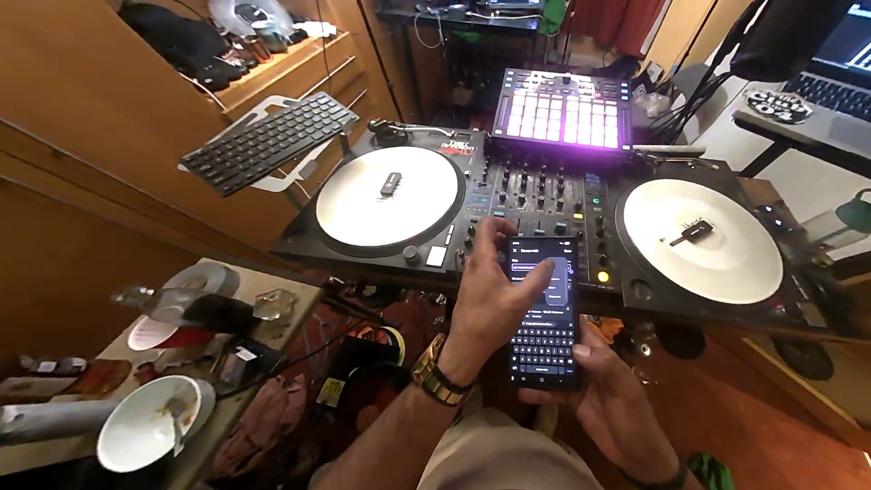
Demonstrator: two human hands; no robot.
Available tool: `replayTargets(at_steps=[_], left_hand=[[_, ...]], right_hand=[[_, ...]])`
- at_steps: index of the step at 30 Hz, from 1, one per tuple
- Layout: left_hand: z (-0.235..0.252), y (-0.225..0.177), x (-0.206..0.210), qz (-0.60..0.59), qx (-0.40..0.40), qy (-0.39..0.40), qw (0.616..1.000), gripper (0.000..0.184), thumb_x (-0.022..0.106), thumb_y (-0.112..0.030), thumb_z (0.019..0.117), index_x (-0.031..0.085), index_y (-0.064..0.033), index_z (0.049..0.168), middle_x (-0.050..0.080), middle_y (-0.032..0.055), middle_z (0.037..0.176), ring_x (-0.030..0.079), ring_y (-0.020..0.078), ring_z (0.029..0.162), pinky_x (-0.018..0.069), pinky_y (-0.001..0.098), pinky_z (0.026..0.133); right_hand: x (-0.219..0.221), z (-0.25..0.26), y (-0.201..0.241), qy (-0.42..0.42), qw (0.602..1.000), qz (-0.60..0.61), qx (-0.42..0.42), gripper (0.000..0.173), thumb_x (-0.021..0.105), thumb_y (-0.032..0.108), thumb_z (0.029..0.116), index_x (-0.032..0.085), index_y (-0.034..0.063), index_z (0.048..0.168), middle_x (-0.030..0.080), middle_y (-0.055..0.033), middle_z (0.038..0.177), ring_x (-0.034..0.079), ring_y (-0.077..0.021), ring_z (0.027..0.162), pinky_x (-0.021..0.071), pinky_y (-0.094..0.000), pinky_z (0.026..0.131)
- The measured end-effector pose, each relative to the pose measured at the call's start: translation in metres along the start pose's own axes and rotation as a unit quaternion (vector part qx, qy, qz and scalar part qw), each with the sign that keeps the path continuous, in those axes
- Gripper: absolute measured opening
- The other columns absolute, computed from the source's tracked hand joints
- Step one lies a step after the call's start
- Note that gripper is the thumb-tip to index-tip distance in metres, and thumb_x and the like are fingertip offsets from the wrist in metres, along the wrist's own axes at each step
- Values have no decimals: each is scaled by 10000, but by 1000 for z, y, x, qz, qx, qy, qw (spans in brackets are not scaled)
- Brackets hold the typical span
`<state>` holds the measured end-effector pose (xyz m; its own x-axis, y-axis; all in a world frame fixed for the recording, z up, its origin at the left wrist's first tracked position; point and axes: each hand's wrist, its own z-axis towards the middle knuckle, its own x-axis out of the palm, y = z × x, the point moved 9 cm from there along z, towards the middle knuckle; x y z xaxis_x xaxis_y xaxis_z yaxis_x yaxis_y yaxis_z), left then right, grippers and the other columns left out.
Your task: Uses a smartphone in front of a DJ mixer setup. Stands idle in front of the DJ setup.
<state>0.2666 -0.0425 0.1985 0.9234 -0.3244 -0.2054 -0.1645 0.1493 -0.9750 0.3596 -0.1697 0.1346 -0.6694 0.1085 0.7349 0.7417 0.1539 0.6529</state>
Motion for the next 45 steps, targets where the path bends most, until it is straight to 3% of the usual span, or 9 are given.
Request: replayTargets(at_steps=[4, 8, 15, 22, 29, 36, 38, 40, 45], left_hand=[[-2, 1, -1, -27, 6, 16, 999, 373, 553, -364, 1008, 508, -190, 1335, 684, 47, 1110, 705, 188, 771, 604, 349, 573], [-2, 1, -2, -27, 14, 20, 999, 328, 449, -307, 1035, 517, -191, 1334, 678, 47, 1083, 695, 178, 796, 592, 344, 592], [2, -2, -6, -56, 20, 21, 998, 327, 424, -259, 1036, 545, -164, 1324, 675, 54, 1092, 691, 175, 850, 600, 345, 645], [3, -7, -10, -67, 25, 21, 997, 329, 403, -235, 1030, 555, -163, 1313, 678, 57, 1055, 695, 173, 814, 603, 337, 629], [2, -9, -9, -77, 23, 32, 996, 347, 382, -216, 1039, 538, -171, 1346, 681, 59, 1063, 697, 177, 784, 602, 334, 601], [5, -11, -7, -88, 29, 32, 995, 350, 398, -225, 1026, 547, -162, 1336, 678, 65, 1079, 702, 188, 815, 614, 341, 631], [5, -11, -7, -91, 29, 34, 995, 355, 396, -225, 1026, 547, -162, 1341, 677, 62, 1092, 701, 179, 815, 613, 332, 628], [4, -9, -7, -89, 30, 39, 995, 373, 388, -218, 1032, 540, -167, 1369, 677, 60, 1114, 692, 175, 830, 601, 329, 635], [-3, -9, -4, -130, 36, 73, 988, 486, 379, -186, 1035, 456, -196, 1515, 658, 90, 1253, 706, 221, 977, 629, 372, 749]], right_hand=[[0, -1, 0, 5, 1000, -1, -6, 760, 682, 344, 926, 283, 64, 1509, 640, -198, 1286, 703, -363, 1101, 631, -555, 847], [1, -1, 0, 22, 1000, 0, -10, 734, 677, 319, 934, 298, 57, 1506, 632, -203, 1300, 692, -367, 1121, 618, -569, 873], [10, -5, 4, 45, 997, -56, -7, 917, 760, 39, 828, 185, 15, 1542, 611, -166, 1359, 672, -359, 1184, 611, -580, 929], [14, -5, 6, 48, 996, -70, -18, 853, 668, -115, 819, 217, 12, 1532, 627, -146, 1354, 680, -343, 1184, 620, -568, 924], [13, -2, 7, 56, 994, -88, -33, 960, 777, -64, 800, 187, 9, 1553, 606, -155, 1372, 666, -336, 1205, 612, -554, 957], [7, 1, 8, -14, 988, -150, -32, 930, 790, -110, 755, 256, 4, 1508, 671, -156, 1258, 726, -324, 1076, 666, -488, 843], [7, 1, 10, -2, 986, -163, -41, 934, 817, -66, 770, 253, -3, 1512, 664, -153, 1272, 721, -311, 1092, 660, -478, 875], [8, 1, 12, 18, 980, -188, -61, 934, 858, 12, 776, 273, -9, 1504, 669, -123, 1279, 715, -259, 1110, 642, -435, 928], [4, 1, 15, 1, 982, -183, -50, 922, 867, 43, 767, 309, 15, 1501, 665, -136, 1275, 716, -286, 1107, 653, -464, 903]])
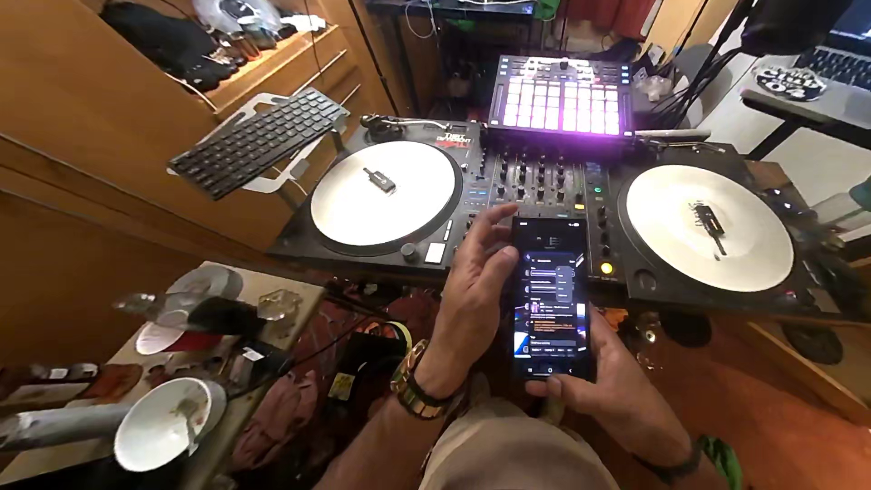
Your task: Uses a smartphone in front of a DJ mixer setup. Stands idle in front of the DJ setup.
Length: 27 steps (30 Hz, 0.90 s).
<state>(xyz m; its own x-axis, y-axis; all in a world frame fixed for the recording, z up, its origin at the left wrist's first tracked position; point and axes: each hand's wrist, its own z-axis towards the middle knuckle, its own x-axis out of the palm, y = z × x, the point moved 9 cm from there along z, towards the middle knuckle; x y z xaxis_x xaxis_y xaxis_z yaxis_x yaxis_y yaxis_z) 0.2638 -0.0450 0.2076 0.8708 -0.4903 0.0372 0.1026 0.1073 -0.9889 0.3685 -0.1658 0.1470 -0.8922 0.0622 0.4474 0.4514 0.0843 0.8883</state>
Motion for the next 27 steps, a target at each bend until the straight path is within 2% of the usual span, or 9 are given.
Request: replayTargets(at_steps=[4, 10, 13, 15, 17, 19, 21, 23, 27], left_hand=[[-9, 12, -2, 6, -16, 17, 1000, 552, 380, -217, 1036, 390, -234, 1587, 619, 75, 1389, 695, 226, 1068, 623, 376, 814], [-17, 20, 1, -40, -26, 39, 998, 604, 429, -180, 1009, 365, -237, 1608, 535, 78, 1501, 655, 252, 1185, 610, 419, 905], [-19, 18, 4, -43, -10, 46, 998, 613, 467, -233, 1008, 358, -231, 1611, 523, 83, 1511, 636, 258, 1220, 597, 423, 939], [-22, 16, 9, -32, -6, 52, 998, 636, 493, -269, 1008, 328, -250, 1622, 529, 80, 1501, 650, 253, 1191, 609, 413, 915], [-24, 13, 14, -16, 1, 59, 998, 647, 497, -278, 1009, 306, -258, 1627, 550, 77, 1472, 677, 245, 1133, 627, 404, 867], [-25, 12, 16, -16, 2, 63, 998, 643, 493, -276, 1013, 300, -252, 1626, 560, 80, 1453, 688, 247, 1099, 635, 407, 840], [-22, 12, 15, -20, 2, 61, 998, 629, 492, -278, 1015, 316, -245, 1618, 554, 74, 1460, 681, 242, 1114, 629, 399, 847], [-18, 12, 11, -16, 2, 55, 998, 624, 481, -261, 1009, 325, -247, 1614, 562, 67, 1454, 680, 235, 1112, 629, 386, 831], [-9, 10, 5, -10, 10, 46, 999, 609, 462, -202, 1023, 332, -254, 1616, 612, 84, 1353, 689, 226, 1052, 628, 374, 817]], right_hand=[[-5, 3, -2, -10, 1000, 13, 22, 938, 880, 58, 760, 321, 46, 1514, 662, -152, 1277, 712, -308, 1109, 646, -481, 909], [-5, 7, -1, -13, 1000, 13, 25, 952, 862, 14, 740, 300, 36, 1508, 661, -150, 1269, 718, -310, 1096, 654, -485, 893], [-8, 10, -1, -44, 999, -20, 10, 892, 888, 78, 738, 370, 44, 1464, 697, -143, 1192, 740, -288, 1025, 666, -444, 849], [-15, 11, -4, -100, 993, -60, 13, 842, 918, 163, 718, 454, 64, 1414, 730, -142, 1098, 760, -278, 918, 679, -416, 758], [-23, 12, -7, -151, 984, -96, 23, 793, 930, 193, 700, 512, 85, 1365, 747, -138, 1034, 768, -279, 843, 683, -404, 680], [-26, 11, -8, -151, 983, -102, 19, 793, 944, 220, 685, 538, 107, 1356, 747, -132, 1041, 765, -277, 862, 681, -405, 704], [-23, 10, -6, -117, 990, -81, -1, 852, 945, 262, 688, 499, 114, 1399, 733, -132, 1086, 757, -274, 915, 677, -415, 760], [-17, 10, -5, -70, 997, -27, -7, 912, 929, 260, 733, 416, 104, 1471, 708, -152, 1152, 746, -289, 972, 669, -437, 802], [-10, 7, -7, -29, 997, 70, 24, 980, 885, 265, 785, 282, 71, 1532, 668, -174, 1247, 722, -336, 1062, 660, -507, 826]])
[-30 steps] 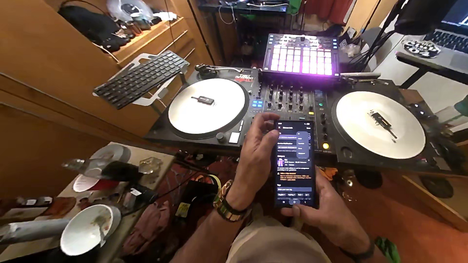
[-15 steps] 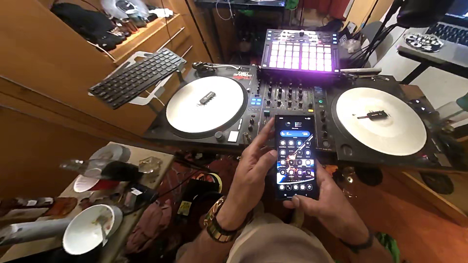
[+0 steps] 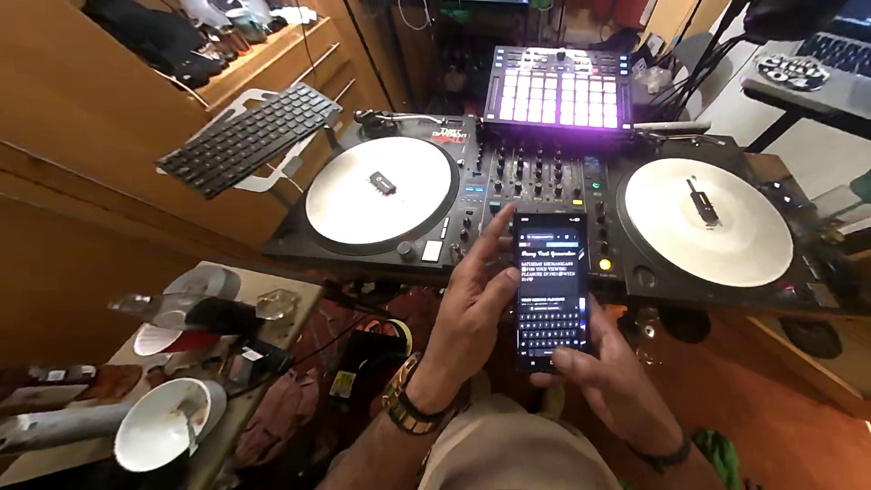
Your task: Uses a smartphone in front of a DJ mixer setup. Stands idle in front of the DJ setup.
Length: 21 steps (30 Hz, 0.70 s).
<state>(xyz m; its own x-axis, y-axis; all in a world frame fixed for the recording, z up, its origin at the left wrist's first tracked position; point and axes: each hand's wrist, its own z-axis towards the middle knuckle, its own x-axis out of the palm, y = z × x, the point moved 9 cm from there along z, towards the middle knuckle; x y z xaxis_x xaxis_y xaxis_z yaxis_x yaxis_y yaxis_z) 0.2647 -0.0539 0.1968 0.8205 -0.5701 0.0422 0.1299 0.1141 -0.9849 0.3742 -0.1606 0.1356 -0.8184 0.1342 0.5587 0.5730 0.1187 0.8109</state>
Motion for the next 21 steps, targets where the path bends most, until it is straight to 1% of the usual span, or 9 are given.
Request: replayTargets(at_steps=[3, 6, 10, 12, 14, 16, 18, 19, 21], left_hand=[[8, -5, -6, 24, 6, -7, 1000, 589, 441, -158, 1024, 372, -248, 1602, 659, 92, 1228, 699, 218, 971, 629, 363, 771], [12, -11, -9, 39, 18, -9, 999, 520, 419, -141, 1030, 459, -191, 1546, 689, 98, 1148, 700, 207, 913, 621, 346, 736], [10, -13, -9, 44, 14, -14, 999, 507, 406, -110, 1027, 474, -178, 1525, 691, 99, 1128, 703, 198, 880, 624, 336, 713], [8, -13, -8, 40, 13, -12, 999, 517, 403, -97, 1022, 466, -173, 1529, 687, 100, 1144, 701, 198, 896, 622, 339, 722], [8, -13, -7, 37, 17, -6, 999, 540, 449, -102, 1004, 450, -172, 1540, 681, 100, 1173, 702, 203, 921, 625, 341, 733], [6, -11, -5, 39, 15, 5, 999, 675, 567, -120, 927, 398, -205, 1575, 664, 91, 1223, 702, 221, 955, 630, 351, 731], [4, -9, 0, 24, 11, 35, 999, 828, 638, -89, 864, 322, -243, 1614, 622, 97, 1342, 700, 256, 1043, 644, 392, 786], [3, -8, 2, 14, 8, 47, 999, 865, 651, -78, 855, 295, -256, 1624, 606, 103, 1374, 699, 268, 1066, 645, 408, 810], [2, -6, 3, 7, 5, 49, 999, 869, 660, -80, 859, 294, -275, 1623, 608, 105, 1375, 707, 271, 1061, 649, 410, 815]], right_hand=[[6, -1, 1, 30, 999, 32, -1, 936, 838, 294, 837, 260, 53, 1531, 649, -175, 1286, 705, -348, 1105, 644, -538, 853], [11, -2, 3, 53, 997, 56, -6, 868, 789, 266, 881, 249, 55, 1526, 638, -181, 1303, 697, -354, 1121, 636, -546, 866], [11, -5, 3, 62, 996, 65, -8, 811, 765, 250, 896, 293, 79, 1533, 634, -191, 1313, 689, -366, 1133, 621, -560, 893], [11, -6, 2, 65, 996, 63, -7, 803, 754, 252, 902, 294, 86, 1538, 634, -194, 1315, 692, -364, 1130, 624, -552, 892], [10, -7, 2, 68, 996, 64, -9, 792, 751, 244, 903, 298, 89, 1535, 632, -193, 1318, 690, -363, 1133, 624, -549, 893], [10, -7, 2, 67, 995, 72, -8, 811, 755, 233, 894, 287, 90, 1541, 623, -198, 1328, 682, -369, 1146, 617, -561, 900], [10, -7, 4, 65, 995, 77, -9, 811, 759, 234, 889, 289, 86, 1533, 620, -199, 1331, 677, -372, 1154, 613, -572, 898], [9, -7, 4, 66, 995, 77, -10, 814, 758, 233, 888, 282, 83, 1531, 618, -199, 1333, 675, -373, 1157, 614, -574, 895], [10, -7, 5, 67, 995, 77, -12, 826, 756, 221, 887, 265, 77, 1535, 618, -196, 1332, 676, -371, 1156, 616, -574, 891]])
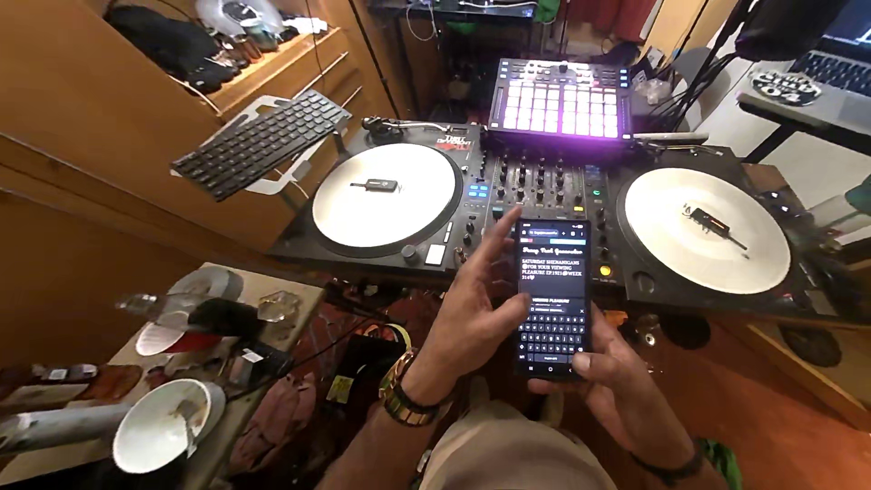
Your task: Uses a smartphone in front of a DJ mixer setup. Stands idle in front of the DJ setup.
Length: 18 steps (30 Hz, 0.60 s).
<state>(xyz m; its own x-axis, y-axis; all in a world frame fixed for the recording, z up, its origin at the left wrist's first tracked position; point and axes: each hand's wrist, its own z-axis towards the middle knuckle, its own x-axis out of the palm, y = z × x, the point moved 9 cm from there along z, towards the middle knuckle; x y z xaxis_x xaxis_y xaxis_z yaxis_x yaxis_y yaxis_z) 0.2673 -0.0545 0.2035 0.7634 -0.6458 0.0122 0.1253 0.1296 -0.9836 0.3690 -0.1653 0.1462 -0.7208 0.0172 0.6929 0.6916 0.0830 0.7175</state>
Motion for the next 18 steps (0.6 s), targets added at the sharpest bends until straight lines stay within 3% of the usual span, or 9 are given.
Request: replayTargets(at_steps=[5, 9, 18], left_hand=[[-1, -1, -4, 23, -1, -39, 999, 818, 639, -20, 846, 371, -239, 1587, 642, 109, 1306, 717, 263, 1003, 653, 400, 761], [0, -4, -5, 41, 0, -75, 996, 780, 634, 57, 863, 411, -226, 1555, 685, 107, 1193, 737, 247, 875, 660, 377, 678], [0, -5, -13, 96, -1, -142, 985, 510, 614, -68, 982, 503, -235, 1451, 697, 60, 1034, 700, 184, 722, 605, 295, 538]], right_hand=[[0, -2, -2, -7, 1000, -14, 3, 835, 757, 237, 881, 273, 84, 1544, 612, -194, 1342, 676, -373, 1152, 616, -570, 896], [0, -3, -3, -8, 1000, -28, -3, 829, 759, 265, 887, 290, 98, 1550, 613, -191, 1346, 676, -371, 1153, 617, -564, 898], [2, -2, -4, -7, 1000, -24, 7, 833, 775, 269, 876, 309, 104, 1546, 618, -179, 1337, 677, -363, 1151, 623, -563, 887]])
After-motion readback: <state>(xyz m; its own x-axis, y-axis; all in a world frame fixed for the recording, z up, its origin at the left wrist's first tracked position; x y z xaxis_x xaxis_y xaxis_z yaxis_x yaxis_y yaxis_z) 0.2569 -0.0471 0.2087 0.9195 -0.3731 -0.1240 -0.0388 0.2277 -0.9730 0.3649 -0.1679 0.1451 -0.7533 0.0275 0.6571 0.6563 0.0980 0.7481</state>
